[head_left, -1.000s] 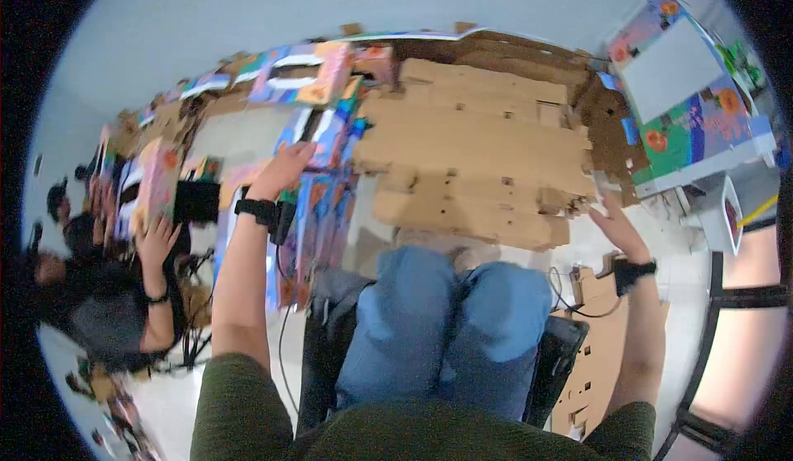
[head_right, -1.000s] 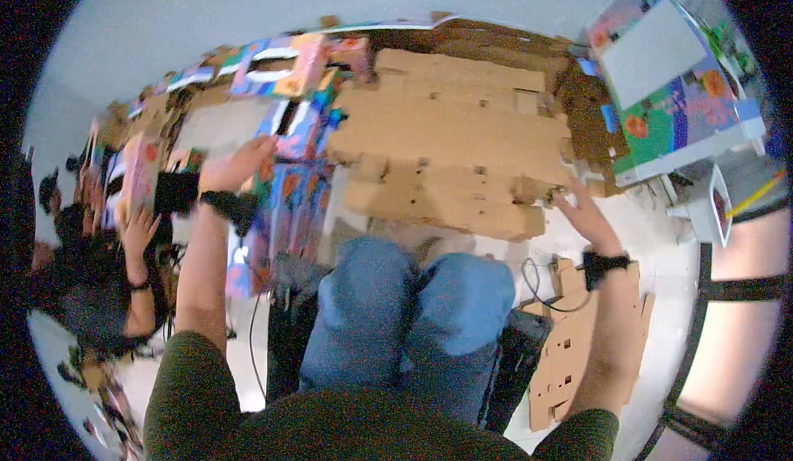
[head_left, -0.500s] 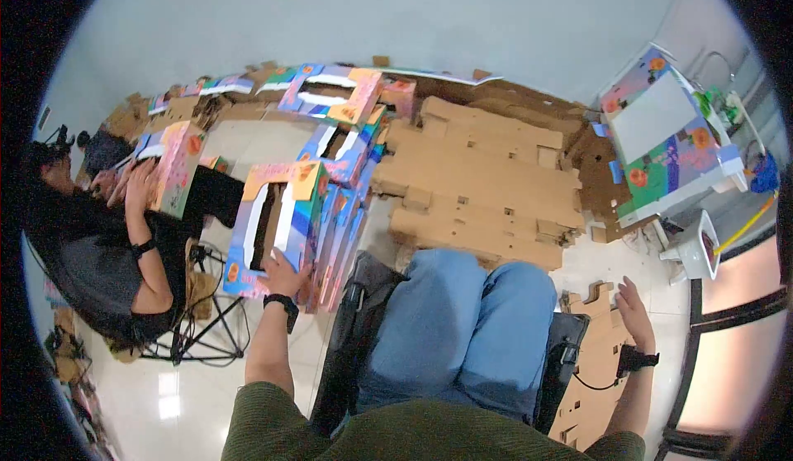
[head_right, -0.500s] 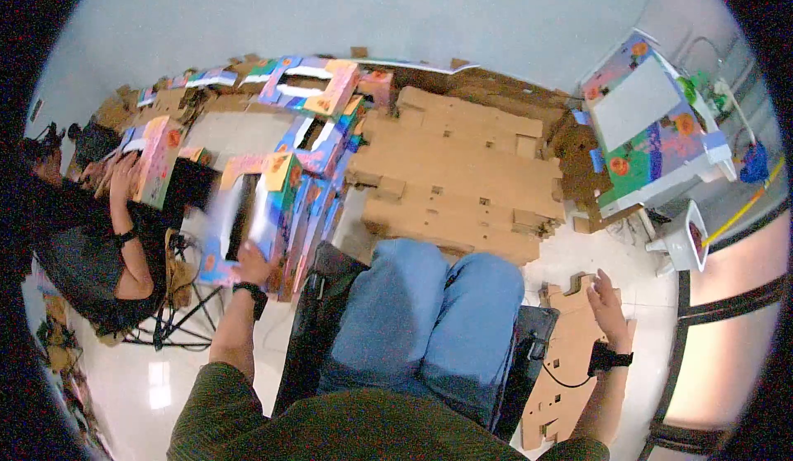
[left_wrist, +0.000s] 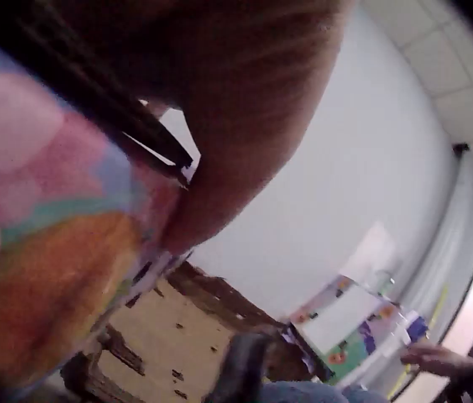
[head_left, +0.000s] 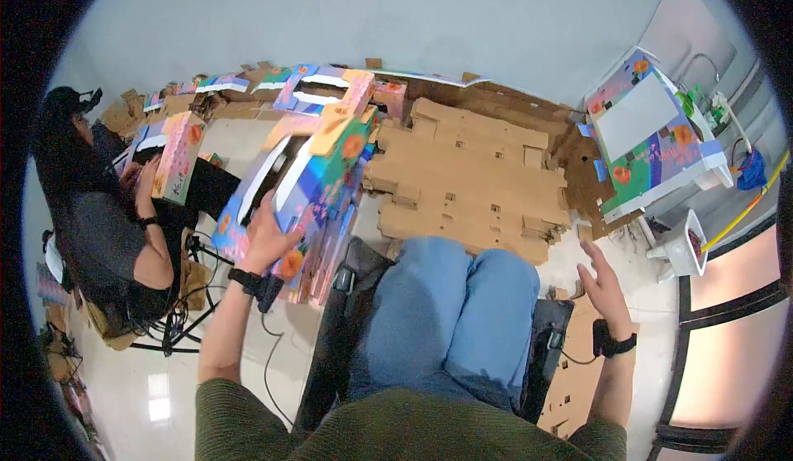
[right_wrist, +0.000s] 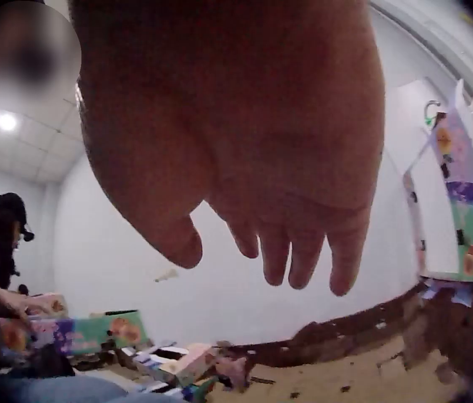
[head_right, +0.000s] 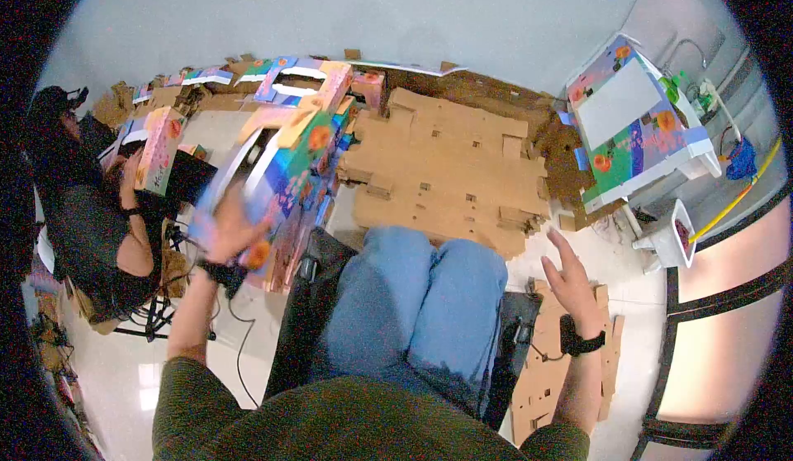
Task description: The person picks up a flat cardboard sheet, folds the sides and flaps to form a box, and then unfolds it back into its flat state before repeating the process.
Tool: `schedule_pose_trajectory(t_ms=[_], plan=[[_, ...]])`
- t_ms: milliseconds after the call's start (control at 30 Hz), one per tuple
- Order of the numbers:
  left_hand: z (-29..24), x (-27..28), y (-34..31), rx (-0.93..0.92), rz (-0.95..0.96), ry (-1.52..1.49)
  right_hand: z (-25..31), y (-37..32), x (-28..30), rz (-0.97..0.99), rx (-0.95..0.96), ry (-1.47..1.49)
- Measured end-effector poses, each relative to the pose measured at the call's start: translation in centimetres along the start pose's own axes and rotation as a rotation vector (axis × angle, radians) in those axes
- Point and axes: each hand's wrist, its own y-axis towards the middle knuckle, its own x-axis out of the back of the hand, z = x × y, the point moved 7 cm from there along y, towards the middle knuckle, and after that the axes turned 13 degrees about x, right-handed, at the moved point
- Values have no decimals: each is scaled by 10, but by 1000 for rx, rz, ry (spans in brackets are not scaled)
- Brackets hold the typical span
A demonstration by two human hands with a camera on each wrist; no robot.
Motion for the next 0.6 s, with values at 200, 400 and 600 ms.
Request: schedule_pose_trajectory(t_ms=[200, 400, 600], plan=[[-158, 55, -79, -590, 102, -112, 139, 22, 2, -33, 376, -195], [-227, 27, -163, -897, 402, -229, 181, -2, -17, 163, 495, -405], [-226, 1, -209, -997, 227, 193, 145, -40, -49, 280, 441, -380]])
